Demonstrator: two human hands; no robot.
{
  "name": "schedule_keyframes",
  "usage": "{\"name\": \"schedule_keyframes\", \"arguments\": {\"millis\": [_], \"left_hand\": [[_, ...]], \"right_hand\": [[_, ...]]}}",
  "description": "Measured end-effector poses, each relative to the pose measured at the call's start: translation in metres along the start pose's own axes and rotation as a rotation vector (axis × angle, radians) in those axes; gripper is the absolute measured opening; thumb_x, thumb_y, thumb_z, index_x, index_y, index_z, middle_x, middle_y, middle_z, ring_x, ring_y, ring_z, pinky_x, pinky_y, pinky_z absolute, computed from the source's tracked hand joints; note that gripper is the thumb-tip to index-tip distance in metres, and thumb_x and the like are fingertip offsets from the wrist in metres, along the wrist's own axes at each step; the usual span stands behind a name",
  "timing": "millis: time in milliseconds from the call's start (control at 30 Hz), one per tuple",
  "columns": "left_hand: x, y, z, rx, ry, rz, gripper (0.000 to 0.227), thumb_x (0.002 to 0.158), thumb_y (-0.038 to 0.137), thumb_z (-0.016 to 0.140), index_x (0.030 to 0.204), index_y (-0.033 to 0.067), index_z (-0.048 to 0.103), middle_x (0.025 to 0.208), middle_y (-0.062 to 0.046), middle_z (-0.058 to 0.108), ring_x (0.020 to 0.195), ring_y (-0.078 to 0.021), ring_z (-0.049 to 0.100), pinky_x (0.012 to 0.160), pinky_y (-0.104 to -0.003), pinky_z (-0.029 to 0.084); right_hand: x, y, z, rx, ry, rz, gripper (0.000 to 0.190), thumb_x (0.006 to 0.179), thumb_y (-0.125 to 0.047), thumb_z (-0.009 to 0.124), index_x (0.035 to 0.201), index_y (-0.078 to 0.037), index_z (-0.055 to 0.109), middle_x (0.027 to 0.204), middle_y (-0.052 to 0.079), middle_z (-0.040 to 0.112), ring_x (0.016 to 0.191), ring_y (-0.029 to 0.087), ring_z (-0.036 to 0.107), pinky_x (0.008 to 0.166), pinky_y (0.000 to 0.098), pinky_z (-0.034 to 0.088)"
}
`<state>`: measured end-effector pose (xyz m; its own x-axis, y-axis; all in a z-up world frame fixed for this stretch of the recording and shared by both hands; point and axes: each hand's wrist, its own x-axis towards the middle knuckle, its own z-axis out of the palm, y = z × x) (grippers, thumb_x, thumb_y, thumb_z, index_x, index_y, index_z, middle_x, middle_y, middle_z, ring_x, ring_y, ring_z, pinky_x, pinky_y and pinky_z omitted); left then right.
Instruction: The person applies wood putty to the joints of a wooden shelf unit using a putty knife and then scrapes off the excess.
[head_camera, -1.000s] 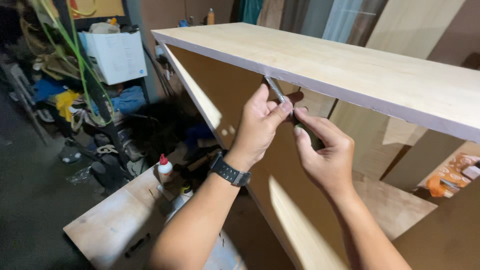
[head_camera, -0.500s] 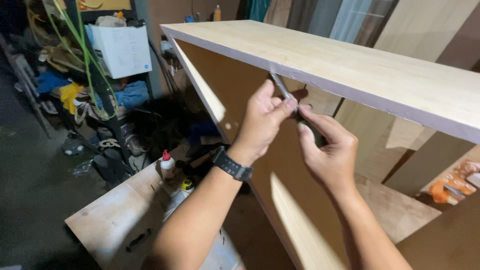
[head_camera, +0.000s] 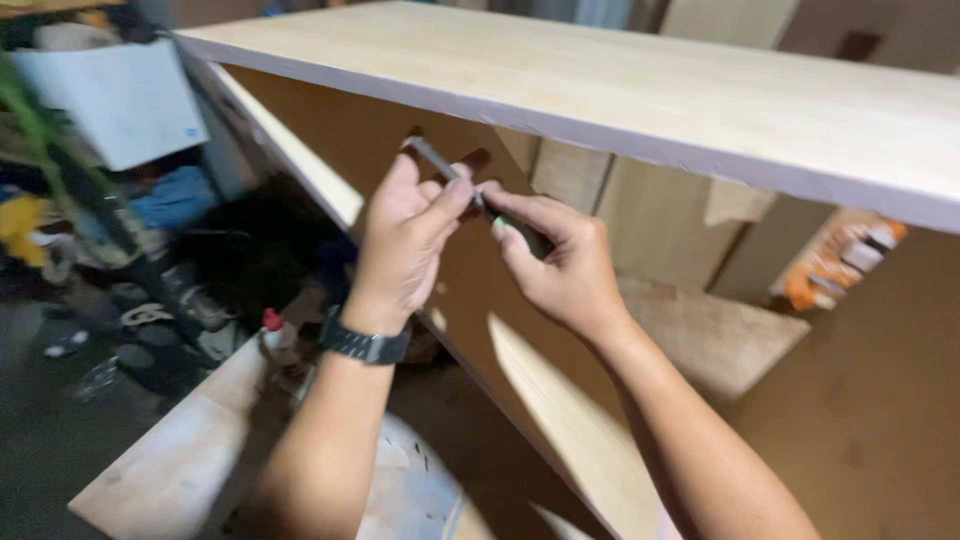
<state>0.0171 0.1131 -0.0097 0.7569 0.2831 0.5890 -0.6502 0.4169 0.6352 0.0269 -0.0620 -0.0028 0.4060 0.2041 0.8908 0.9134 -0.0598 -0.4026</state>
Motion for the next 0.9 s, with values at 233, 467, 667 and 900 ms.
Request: {"name": "schedule_keyframes", "arguments": {"millis": [233, 467, 667, 900], "left_hand": [[-0.122, -0.042, 0.013, 0.021, -0.111, -0.226, 0.074, 0.102, 0.028, 0.068, 0.163, -0.0021, 0.039, 0.118, -0.03, 0.078, 0.1, -0.0359, 0.081, 0.093, -0.045, 0.067], [-0.237, -0.135, 0.012, -0.062, -0.33, -0.446, 0.019, 0.091, 0.006, 0.087, 0.104, 0.0009, 0.073, 0.09, -0.021, 0.086, 0.083, -0.0231, 0.083, 0.065, -0.027, 0.065], [-0.319, -0.157, 0.029, 0.046, -0.547, -0.731, 0.023, 0.097, 0.022, 0.081, 0.101, -0.0003, 0.086, 0.103, -0.019, 0.09, 0.089, -0.0188, 0.083, 0.068, -0.027, 0.067], [-0.419, -0.221, 0.057, 0.274, -0.404, -0.865, 0.019, 0.102, 0.019, 0.072, 0.099, 0.0023, 0.082, 0.099, -0.015, 0.089, 0.078, -0.0191, 0.083, 0.06, -0.025, 0.061]], "right_hand": [[-0.15, -0.027, -0.053, 0.074, -0.054, 0.329, 0.035, 0.098, -0.018, 0.074, 0.132, -0.008, 0.08, 0.099, 0.014, 0.08, 0.083, 0.025, 0.076, 0.077, 0.0385, 0.061], [-0.344, -0.028, -0.121, 0.334, -0.01, 0.953, 0.041, 0.097, -0.015, 0.078, 0.136, 0.0, 0.08, 0.093, 0.016, 0.085, 0.055, 0.017, 0.07, 0.045, 0.0273, 0.059], [-0.423, -0.091, -0.194, 0.344, -0.019, 1.125, 0.042, 0.095, -0.019, 0.08, 0.131, 0.003, 0.084, 0.093, 0.01, 0.085, 0.056, 0.015, 0.07, 0.049, 0.0265, 0.055], [-0.461, -0.127, -0.242, 0.169, -0.143, 1.328, 0.045, 0.097, -0.018, 0.077, 0.141, -0.009, 0.079, 0.084, 0.003, 0.081, 0.064, 0.009, 0.07, 0.053, 0.0236, 0.054]]}}
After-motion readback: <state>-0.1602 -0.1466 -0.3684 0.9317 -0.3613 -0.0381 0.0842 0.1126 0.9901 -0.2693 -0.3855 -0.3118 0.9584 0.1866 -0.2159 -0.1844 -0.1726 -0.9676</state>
